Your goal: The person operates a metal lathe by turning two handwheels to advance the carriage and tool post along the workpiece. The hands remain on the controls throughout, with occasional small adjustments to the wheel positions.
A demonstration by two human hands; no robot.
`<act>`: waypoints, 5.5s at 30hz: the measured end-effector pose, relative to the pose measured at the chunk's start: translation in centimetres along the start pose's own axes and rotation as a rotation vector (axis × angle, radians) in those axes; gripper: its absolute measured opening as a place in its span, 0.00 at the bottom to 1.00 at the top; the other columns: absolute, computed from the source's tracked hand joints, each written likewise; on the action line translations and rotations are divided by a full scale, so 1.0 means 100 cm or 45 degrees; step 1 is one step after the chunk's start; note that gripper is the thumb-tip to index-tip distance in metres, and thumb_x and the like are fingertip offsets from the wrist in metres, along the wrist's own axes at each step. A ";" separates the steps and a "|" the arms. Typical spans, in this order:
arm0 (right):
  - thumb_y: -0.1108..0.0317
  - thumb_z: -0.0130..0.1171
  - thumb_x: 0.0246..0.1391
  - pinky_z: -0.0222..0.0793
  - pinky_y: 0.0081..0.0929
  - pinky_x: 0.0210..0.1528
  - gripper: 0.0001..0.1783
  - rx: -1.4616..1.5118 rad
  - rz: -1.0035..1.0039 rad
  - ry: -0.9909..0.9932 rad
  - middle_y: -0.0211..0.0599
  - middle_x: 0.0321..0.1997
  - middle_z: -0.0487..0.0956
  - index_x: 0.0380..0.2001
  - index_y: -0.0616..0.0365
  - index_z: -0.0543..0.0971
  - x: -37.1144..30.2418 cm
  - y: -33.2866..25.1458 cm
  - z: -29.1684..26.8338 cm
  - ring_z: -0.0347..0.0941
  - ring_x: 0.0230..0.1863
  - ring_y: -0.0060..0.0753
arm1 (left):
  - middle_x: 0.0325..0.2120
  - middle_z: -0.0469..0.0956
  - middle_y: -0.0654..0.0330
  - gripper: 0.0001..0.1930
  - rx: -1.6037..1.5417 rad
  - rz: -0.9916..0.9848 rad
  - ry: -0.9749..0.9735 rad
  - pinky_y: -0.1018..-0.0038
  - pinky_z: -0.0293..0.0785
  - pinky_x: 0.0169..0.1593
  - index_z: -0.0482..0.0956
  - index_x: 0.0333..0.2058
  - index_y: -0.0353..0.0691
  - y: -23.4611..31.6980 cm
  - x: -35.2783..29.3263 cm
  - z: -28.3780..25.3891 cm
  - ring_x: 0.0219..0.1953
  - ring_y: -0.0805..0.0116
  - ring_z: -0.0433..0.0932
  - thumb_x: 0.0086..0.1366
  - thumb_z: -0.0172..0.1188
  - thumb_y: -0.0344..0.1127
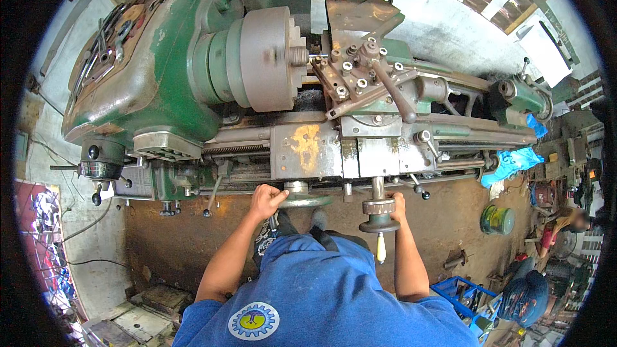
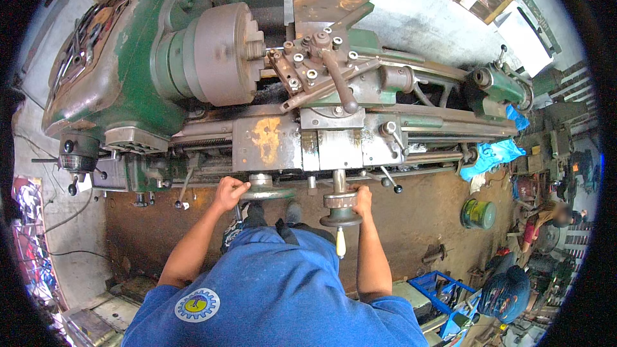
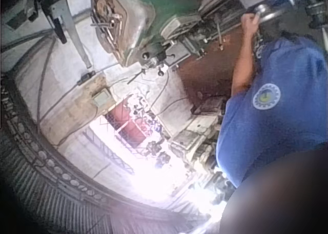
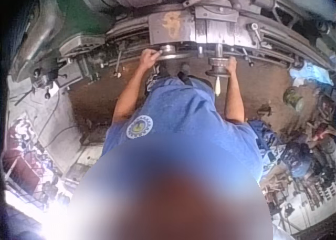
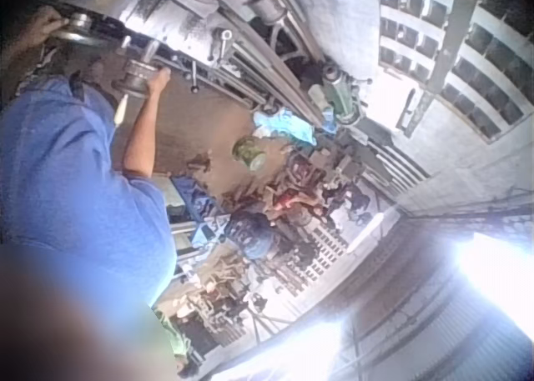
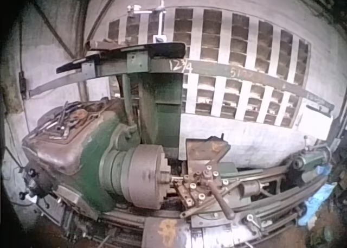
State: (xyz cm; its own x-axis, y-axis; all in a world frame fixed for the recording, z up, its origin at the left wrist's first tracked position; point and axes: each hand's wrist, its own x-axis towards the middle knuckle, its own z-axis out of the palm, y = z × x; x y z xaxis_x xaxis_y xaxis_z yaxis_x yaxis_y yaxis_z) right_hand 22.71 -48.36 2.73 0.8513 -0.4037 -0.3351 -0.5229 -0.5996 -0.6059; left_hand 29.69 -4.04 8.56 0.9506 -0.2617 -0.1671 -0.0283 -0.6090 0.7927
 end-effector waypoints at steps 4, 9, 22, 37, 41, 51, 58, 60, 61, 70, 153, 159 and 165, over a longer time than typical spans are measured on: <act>0.66 0.70 0.46 0.78 0.39 0.54 0.17 -0.007 0.016 -0.010 0.56 0.42 0.87 0.41 0.58 0.89 0.000 -0.004 -0.001 0.85 0.49 0.51 | 0.11 0.58 0.46 0.29 0.020 -0.018 -0.022 0.58 0.60 0.26 0.72 0.17 0.27 0.000 0.000 -0.001 0.14 0.53 0.63 0.63 0.62 0.51; 0.68 0.66 0.50 0.78 0.37 0.53 0.14 0.180 0.167 -0.012 0.52 0.42 0.88 0.40 0.61 0.88 -0.001 -0.012 -0.003 0.86 0.48 0.46 | 0.12 0.56 0.48 0.30 -0.009 -0.066 -0.061 0.58 0.59 0.26 0.71 0.17 0.27 0.006 -0.001 -0.004 0.15 0.56 0.61 0.63 0.62 0.51; 0.70 0.64 0.52 0.78 0.35 0.51 0.16 0.016 0.097 -0.025 0.51 0.40 0.88 0.43 0.64 0.87 -0.004 -0.016 -0.006 0.86 0.46 0.43 | 0.12 0.60 0.46 0.29 -0.013 -0.049 -0.075 0.59 0.61 0.27 0.73 0.18 0.26 -0.002 0.000 -0.003 0.15 0.53 0.65 0.64 0.62 0.51; 0.70 0.68 0.48 0.78 0.35 0.52 0.17 0.040 0.071 -0.001 0.52 0.41 0.88 0.43 0.63 0.87 -0.006 -0.015 -0.007 0.86 0.46 0.45 | 0.12 0.53 0.51 0.29 -0.087 -0.043 -0.052 0.59 0.56 0.25 0.67 0.17 0.27 0.003 -0.002 -0.004 0.15 0.64 0.57 0.63 0.62 0.49; 0.70 0.69 0.46 0.78 0.36 0.52 0.17 -0.031 0.034 0.010 0.51 0.41 0.88 0.42 0.62 0.87 -0.006 -0.011 -0.005 0.86 0.47 0.46 | 0.10 0.55 0.50 0.30 -0.059 -0.006 -0.013 0.60 0.56 0.23 0.69 0.14 0.28 0.001 -0.001 -0.004 0.13 0.61 0.59 0.63 0.63 0.50; 0.65 0.68 0.49 0.77 0.37 0.56 0.23 0.059 0.018 -0.070 0.56 0.47 0.85 0.48 0.67 0.84 0.003 0.006 0.000 0.84 0.51 0.48 | 0.10 0.55 0.51 0.30 -0.097 -0.002 0.026 0.60 0.54 0.22 0.69 0.14 0.29 -0.009 -0.001 0.002 0.12 0.62 0.58 0.63 0.64 0.49; 0.68 0.70 0.45 0.77 0.36 0.55 0.20 0.051 0.035 -0.029 0.56 0.44 0.87 0.44 0.60 0.87 0.002 0.001 -0.001 0.85 0.50 0.50 | 0.10 0.54 0.51 0.30 -0.071 0.028 0.052 0.60 0.54 0.22 0.68 0.13 0.29 -0.013 0.000 0.004 0.12 0.62 0.57 0.63 0.64 0.49; 0.67 0.70 0.44 0.77 0.36 0.55 0.20 0.017 0.029 -0.038 0.57 0.44 0.87 0.44 0.60 0.87 0.000 -0.001 -0.003 0.85 0.51 0.50 | 0.10 0.54 0.51 0.30 -0.086 0.046 0.071 0.60 0.54 0.22 0.68 0.13 0.29 -0.013 -0.001 0.005 0.12 0.62 0.57 0.63 0.64 0.49; 0.66 0.70 0.45 0.77 0.36 0.55 0.20 0.000 0.018 -0.037 0.57 0.44 0.87 0.44 0.61 0.87 -0.001 -0.001 -0.003 0.85 0.51 0.50 | 0.10 0.54 0.51 0.30 -0.086 0.041 0.065 0.60 0.54 0.22 0.68 0.13 0.29 -0.013 -0.001 0.004 0.12 0.62 0.57 0.63 0.64 0.49; 0.66 0.69 0.46 0.77 0.38 0.54 0.18 0.073 0.031 -0.052 0.54 0.44 0.87 0.42 0.61 0.87 0.006 0.009 0.002 0.85 0.49 0.49 | 0.10 0.55 0.51 0.29 -0.072 0.032 0.061 0.61 0.55 0.22 0.69 0.14 0.29 -0.015 -0.001 0.004 0.12 0.62 0.59 0.62 0.64 0.49; 0.54 0.71 0.47 0.79 0.43 0.49 0.19 -0.092 0.370 0.107 0.57 0.33 0.86 0.29 0.62 0.89 0.037 0.028 0.013 0.85 0.40 0.57 | 0.21 0.77 0.42 0.18 -0.031 -0.288 0.160 0.55 0.70 0.39 0.82 0.25 0.33 -0.017 -0.018 0.014 0.27 0.46 0.79 0.57 0.59 0.46; 0.55 0.72 0.47 0.80 0.43 0.47 0.18 -0.137 0.369 0.182 0.57 0.30 0.86 0.28 0.63 0.88 0.036 0.020 0.014 0.86 0.38 0.56 | 0.24 0.80 0.44 0.18 -0.123 -0.354 0.106 0.58 0.70 0.44 0.83 0.26 0.32 -0.026 -0.018 0.016 0.34 0.48 0.81 0.57 0.61 0.46; 0.56 0.71 0.49 0.80 0.42 0.47 0.17 -0.119 0.351 0.180 0.56 0.30 0.86 0.29 0.62 0.89 0.030 0.014 0.008 0.86 0.37 0.55 | 0.24 0.80 0.46 0.17 -0.062 -0.311 0.192 0.58 0.70 0.43 0.84 0.26 0.33 -0.021 -0.022 0.021 0.35 0.48 0.79 0.56 0.61 0.44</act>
State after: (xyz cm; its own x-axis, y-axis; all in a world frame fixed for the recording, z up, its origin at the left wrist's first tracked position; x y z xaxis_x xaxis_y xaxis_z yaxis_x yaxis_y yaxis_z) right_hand 24.62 -49.87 0.32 0.6659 -0.6480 -0.3696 -0.7403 -0.5127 -0.4349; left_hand 27.03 -3.81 6.02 0.9628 0.0049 -0.2703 0.2185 -0.6028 0.7674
